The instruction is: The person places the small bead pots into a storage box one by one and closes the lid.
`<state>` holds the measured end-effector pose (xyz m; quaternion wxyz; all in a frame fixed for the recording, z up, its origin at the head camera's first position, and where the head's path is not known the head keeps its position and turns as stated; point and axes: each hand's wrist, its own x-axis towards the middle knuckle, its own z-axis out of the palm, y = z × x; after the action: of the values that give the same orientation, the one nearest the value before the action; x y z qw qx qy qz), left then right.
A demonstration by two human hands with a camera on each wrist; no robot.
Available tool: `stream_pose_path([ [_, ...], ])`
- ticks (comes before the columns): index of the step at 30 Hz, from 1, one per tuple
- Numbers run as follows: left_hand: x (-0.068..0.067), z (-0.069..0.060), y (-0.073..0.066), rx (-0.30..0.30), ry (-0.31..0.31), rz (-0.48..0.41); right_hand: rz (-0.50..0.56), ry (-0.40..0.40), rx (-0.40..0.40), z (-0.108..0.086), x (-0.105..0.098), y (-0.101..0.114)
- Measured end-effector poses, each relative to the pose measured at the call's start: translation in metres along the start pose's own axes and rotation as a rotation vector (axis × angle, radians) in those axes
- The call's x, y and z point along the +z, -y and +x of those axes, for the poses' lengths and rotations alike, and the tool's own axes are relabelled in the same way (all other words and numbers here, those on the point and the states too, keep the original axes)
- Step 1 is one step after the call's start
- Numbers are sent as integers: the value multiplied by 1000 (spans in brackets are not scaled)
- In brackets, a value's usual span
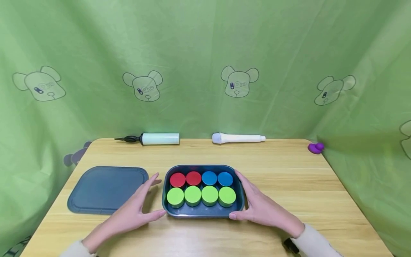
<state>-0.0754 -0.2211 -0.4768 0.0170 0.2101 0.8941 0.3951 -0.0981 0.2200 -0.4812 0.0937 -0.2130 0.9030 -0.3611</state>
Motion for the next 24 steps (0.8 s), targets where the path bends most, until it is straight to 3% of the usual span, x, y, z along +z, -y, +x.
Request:
stream_pose_path([
  [8,-24,-8,12,88,-95,-47,48,39,-27,5,-1,-7],
  [13,-37,-13,22,100,-143,-54,69,56,-6,4,0,-7],
  [24,-75,-32,44,-30,-243,-46,83,61,-38,6,-2,-7],
])
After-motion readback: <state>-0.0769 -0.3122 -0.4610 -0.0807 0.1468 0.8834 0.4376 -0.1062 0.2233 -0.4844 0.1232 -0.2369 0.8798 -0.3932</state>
